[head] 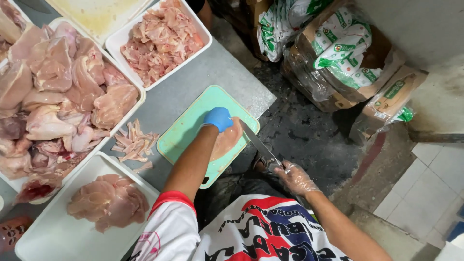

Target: Slicing raw chicken breasts on a cutting board and sorting them into plastic trays in a food production facility.

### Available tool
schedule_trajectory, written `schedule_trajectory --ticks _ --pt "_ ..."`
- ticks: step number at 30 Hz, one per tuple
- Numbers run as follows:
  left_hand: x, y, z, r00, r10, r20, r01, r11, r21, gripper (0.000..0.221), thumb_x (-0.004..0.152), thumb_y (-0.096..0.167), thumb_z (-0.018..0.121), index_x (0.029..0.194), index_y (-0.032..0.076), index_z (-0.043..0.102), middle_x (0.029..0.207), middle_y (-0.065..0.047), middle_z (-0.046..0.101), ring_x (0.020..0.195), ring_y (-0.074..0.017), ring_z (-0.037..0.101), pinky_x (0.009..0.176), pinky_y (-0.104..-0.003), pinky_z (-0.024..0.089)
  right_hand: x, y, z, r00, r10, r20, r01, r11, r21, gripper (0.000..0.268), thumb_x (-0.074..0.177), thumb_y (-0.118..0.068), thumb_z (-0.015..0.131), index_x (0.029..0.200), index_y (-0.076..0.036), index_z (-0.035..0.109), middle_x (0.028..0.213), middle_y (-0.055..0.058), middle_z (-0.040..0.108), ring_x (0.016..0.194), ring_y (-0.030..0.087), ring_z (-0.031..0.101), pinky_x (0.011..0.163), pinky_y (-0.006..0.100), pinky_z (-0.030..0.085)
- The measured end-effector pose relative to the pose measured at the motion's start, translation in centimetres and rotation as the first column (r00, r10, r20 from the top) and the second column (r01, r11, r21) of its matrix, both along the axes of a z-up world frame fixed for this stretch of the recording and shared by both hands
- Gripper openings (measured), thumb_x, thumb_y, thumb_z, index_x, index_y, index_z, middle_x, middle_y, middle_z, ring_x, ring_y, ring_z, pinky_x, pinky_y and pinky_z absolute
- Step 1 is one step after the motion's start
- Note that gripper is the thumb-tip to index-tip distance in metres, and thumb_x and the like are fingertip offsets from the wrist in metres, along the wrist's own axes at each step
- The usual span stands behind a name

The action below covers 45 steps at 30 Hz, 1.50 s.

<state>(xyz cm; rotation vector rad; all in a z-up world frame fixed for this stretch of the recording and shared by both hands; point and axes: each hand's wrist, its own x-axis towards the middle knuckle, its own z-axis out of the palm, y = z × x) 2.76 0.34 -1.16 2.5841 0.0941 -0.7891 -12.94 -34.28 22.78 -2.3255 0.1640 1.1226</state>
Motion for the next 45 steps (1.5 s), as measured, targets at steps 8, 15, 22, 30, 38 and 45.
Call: schedule_trajectory --ticks 8,15,22,30,38,45 --pt "-2.5 2.4 6.5 0.975 0.224 -0.011 -0.214 0.915 -0.342 0.027 0.08 0.033 0.079 0.104 0.021 0.083 0.105 -0.008 0.082 0.112 -0.0331 0.075 0.1 -0.047 0.06 0.5 -0.4 1.5 0.994 -0.049 -0.099 0.058 0.993 0.099 0.037 0.101 -0.052 0.064 0.09 -0.016 0.063 0.064 0.008 0.071 0.058 0.023 0.074 0.054 0.034 0.059" --pt "-3.8 1.2 5.7 0.881 0.472 -0.037 -0.44 0.786 -0.435 0.018 0.075 0.026 0.086 0.091 0.024 0.08 0.083 0.0 0.078 0.087 -0.0182 0.076 0.079 -0.04 0.064 2.9 1.5 3.6 0.977 0.01 -0.215 0.037 0.976 0.216 0.056 0.101 -0.062 0.055 0.106 -0.008 0.067 0.082 0.02 0.073 0.077 0.034 0.073 0.067 0.046 0.057" --pt "-3.6 0.3 7.3 0.974 0.213 0.082 -0.178 0.932 -0.314 0.007 0.079 0.016 0.078 0.084 0.021 0.08 0.08 -0.002 0.079 0.092 -0.0292 0.077 0.084 -0.045 0.065 6.6 4.6 -3.1 0.964 0.115 -0.24 -0.064 0.976 0.209 0.063 0.105 -0.064 0.05 0.132 -0.01 0.07 0.086 0.014 0.074 0.075 0.029 0.073 0.062 0.044 0.064" --pt "-2.7 0.9 10.6 0.983 0.161 0.083 -0.129 0.944 -0.303 0.011 0.078 0.013 0.077 0.088 0.017 0.078 0.079 -0.005 0.078 0.093 -0.0308 0.077 0.087 -0.048 0.065 6.8 3.0 -0.7 0.807 -0.079 -0.585 0.364 0.847 0.387 0.05 0.108 -0.057 0.051 0.097 -0.009 0.06 0.063 0.001 0.043 0.037 0.01 0.037 0.02 0.023 0.032" --pt "0.0 2.5 16.6 0.931 0.361 0.057 -0.309 0.86 -0.407 0.009 0.083 0.022 0.077 0.091 0.026 0.075 0.079 0.005 0.074 0.086 -0.0173 0.073 0.08 -0.041 0.063 1.9 -6.9 0.3 0.67 -0.134 -0.73 0.539 0.765 0.354 0.046 0.11 -0.045 0.056 0.091 -0.003 0.06 0.057 0.001 0.036 0.033 0.007 0.03 0.018 0.02 0.025" --pt "0.0 -12.3 25.9 0.975 0.027 0.221 0.106 0.816 -0.568 0.013 0.088 0.015 0.08 0.101 0.018 0.08 0.092 -0.009 0.079 0.084 -0.02 0.074 0.082 -0.037 0.062 -2.2 -12.7 -3.2 0.705 -0.544 -0.455 0.709 0.562 0.426 0.049 0.11 -0.044 0.052 0.079 -0.007 0.057 0.049 0.007 0.038 0.025 0.014 0.031 0.014 0.03 0.028"
